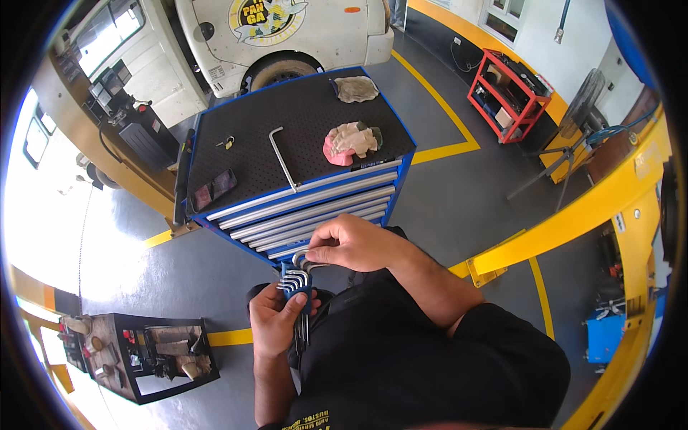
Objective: The person picks up multiple hex keys from a toolbox and inserts them one by one into a blue plastic holder. After filling the holder, they place it into an open drawer and close the drawer.
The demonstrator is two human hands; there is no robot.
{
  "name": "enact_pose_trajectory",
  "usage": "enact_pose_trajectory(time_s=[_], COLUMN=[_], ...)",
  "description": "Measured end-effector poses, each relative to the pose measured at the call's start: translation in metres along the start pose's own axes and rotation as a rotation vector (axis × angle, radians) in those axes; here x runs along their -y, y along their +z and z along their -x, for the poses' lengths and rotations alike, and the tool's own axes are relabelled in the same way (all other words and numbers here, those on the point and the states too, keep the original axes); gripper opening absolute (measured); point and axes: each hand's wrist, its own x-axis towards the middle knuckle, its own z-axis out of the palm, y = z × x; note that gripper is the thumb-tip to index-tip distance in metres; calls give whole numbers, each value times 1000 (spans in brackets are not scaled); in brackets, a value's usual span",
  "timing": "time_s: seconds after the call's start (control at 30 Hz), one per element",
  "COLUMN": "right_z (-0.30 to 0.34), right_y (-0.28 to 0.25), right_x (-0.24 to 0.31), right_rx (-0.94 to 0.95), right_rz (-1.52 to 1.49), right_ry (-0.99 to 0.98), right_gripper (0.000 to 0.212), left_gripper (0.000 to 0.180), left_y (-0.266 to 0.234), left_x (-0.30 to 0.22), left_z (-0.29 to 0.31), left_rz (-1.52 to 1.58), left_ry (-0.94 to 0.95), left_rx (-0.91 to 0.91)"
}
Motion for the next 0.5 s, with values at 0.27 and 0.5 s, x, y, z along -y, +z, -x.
enact_pose_trajectory(time_s=[0.27,0.5], right_z=[-18,-158], right_y=[0,-29], right_x=[-35,-136], right_rx=[123,-363], right_rz=[-159,231], right_ry=[-43,84], right_gripper=[30,28], left_gripper=[19,19], left_y=[-13,-26], left_x=[10,11], left_z=[-1,11], left_rz=[44,43], left_ry=[-6,9], left_rx=[-1,-50])
